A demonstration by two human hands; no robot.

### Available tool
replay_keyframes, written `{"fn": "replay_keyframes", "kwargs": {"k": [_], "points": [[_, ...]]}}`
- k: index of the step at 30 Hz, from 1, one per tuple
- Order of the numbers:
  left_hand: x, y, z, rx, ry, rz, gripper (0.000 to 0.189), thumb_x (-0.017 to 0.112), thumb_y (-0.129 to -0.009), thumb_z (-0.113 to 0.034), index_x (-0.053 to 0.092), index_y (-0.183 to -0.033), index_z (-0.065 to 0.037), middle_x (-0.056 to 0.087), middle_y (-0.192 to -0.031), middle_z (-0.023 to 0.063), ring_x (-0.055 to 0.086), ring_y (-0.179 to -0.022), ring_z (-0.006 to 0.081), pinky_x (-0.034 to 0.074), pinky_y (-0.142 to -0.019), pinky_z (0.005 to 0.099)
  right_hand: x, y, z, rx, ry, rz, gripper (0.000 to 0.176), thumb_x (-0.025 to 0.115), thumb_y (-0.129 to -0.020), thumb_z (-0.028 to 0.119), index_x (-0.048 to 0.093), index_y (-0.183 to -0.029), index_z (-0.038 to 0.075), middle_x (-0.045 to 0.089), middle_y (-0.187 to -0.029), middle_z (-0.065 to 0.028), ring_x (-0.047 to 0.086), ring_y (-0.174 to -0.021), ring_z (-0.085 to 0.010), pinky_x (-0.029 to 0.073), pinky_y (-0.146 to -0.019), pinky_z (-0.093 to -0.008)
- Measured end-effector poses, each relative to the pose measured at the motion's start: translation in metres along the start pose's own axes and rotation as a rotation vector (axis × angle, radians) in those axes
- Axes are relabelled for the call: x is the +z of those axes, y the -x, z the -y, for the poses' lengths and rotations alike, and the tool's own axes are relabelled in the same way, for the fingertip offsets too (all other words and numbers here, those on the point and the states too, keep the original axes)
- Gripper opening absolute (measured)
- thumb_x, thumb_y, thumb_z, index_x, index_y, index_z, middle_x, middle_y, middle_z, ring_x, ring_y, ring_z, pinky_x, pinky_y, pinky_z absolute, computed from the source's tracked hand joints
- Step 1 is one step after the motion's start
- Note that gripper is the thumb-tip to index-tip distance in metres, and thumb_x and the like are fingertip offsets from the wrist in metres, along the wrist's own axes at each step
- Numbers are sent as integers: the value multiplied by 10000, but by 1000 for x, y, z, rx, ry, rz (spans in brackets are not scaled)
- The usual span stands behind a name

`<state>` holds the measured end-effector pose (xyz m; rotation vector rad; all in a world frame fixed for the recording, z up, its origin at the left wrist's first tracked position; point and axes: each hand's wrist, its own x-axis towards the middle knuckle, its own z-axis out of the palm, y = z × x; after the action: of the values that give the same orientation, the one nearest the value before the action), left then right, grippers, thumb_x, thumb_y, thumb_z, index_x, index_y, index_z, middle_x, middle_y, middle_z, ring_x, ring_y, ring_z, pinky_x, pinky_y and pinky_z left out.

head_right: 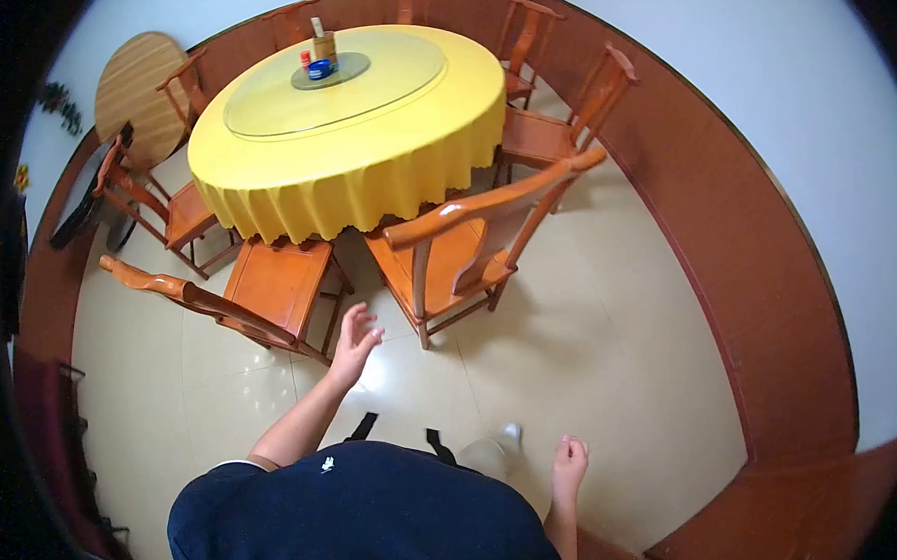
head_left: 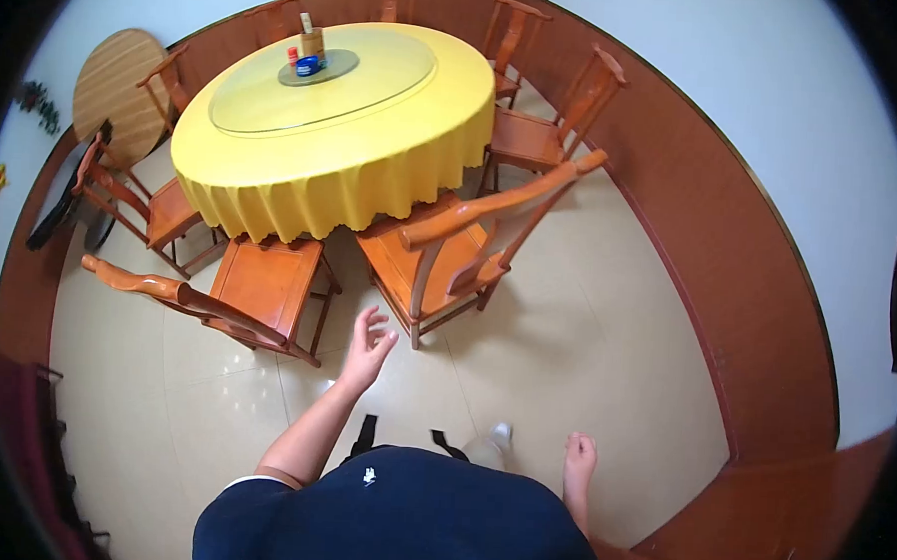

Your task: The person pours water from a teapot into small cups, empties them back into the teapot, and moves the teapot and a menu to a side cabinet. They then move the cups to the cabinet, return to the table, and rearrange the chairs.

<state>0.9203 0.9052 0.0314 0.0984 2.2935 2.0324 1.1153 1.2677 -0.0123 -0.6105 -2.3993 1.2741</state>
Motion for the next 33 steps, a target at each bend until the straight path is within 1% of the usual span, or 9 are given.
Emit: {"fn": "replay_keyframes", "kwargs": {"k": [2,4,7,12,16,20,25,26,33], "points": [[21,-33,-31,92,358,-195,549,523,-780,-154,198,-1218,-85,369,-1095,125,431,-983,201,376,-808,321,-1,-61,-16,16,11,50,85,497,-774,55,480,-835,-1,509,-809,-84,477,-737,-152,392,-696,-242],[37,-68,-49,134,484,-305,569,522,-783,-184,176,-1227,-97,323,-1149,129,408,-1012,205,344,-858,328,2,-137,-7,176,-429,48,150,490,-793,82,466,-920,7,507,-889,-80,480,-805,-152,378,-744,-241],[64,-105,-64,225,686,-455,566,523,-783,-208,182,-1223,-103,310,-1167,123,388,-1033,214,334,-874,355,9,-253,5,100,-461,126,240,477,-814,122,428,-1021,12,488,-982,-83,473,-898,-159,363,-792,-255],[109,-149,-83,236,820,-929,346,497,-801,-185,335,-1070,-42,491,-953,140,492,-903,221,380,-828,344,26,-411,79,53,-578,375,340,471,-824,172,360,-1112,30,431,-1089,-109,438,-990,-180,347,-836,-293],[112,-162,-97,220,896,-1012,198,503,-798,-193,426,-904,-46,532,-852,121,530,-847,249,409,-793,365,81,-508,108,37,-859,449,396,483,-817,219,322,-1142,60,392,-1130,-126,425,-1000,-196,350,-843,-324],[110,-172,-92,256,820,-1059,158,495,-790,-166,430,-868,-45,534,-803,118,533,-808,259,414,-781,392,136,-547,132,58,-1106,589,385,490,-806,236,335,-1119,76,434,-1079,-131,457,-949,-217,379,-821,-348],[104,-184,-91,373,866,-1067,108,481,-772,-115,439,-852,-57,521,-787,116,525,-777,263,410,-786,410,168,-561,140,238,-1410,477,158,494,-772,193,460,-874,77,533,-798,-86,511,-722,-211,442,-699,-345],[101,-187,-96,349,873,-1070,109,481,-771,-109,439,-856,-55,518,-779,111,522,-771,255,412,-782,405,169,-563,151,278,-1381,443,95,496,-755,168,469,-782,81,511,-718,-59,494,-669,-191,438,-664,-330],[67,-219,-113,321,888,-1077,105,479,-769,-72,441,-861,-40,501,-741,91,510,-725,217,424,-745,376,191,-579,202,312,-1329,405,89,498,-735,144,455,-751,67,477,-669,-54,471,-634,-189,419,-624,-318]]}}
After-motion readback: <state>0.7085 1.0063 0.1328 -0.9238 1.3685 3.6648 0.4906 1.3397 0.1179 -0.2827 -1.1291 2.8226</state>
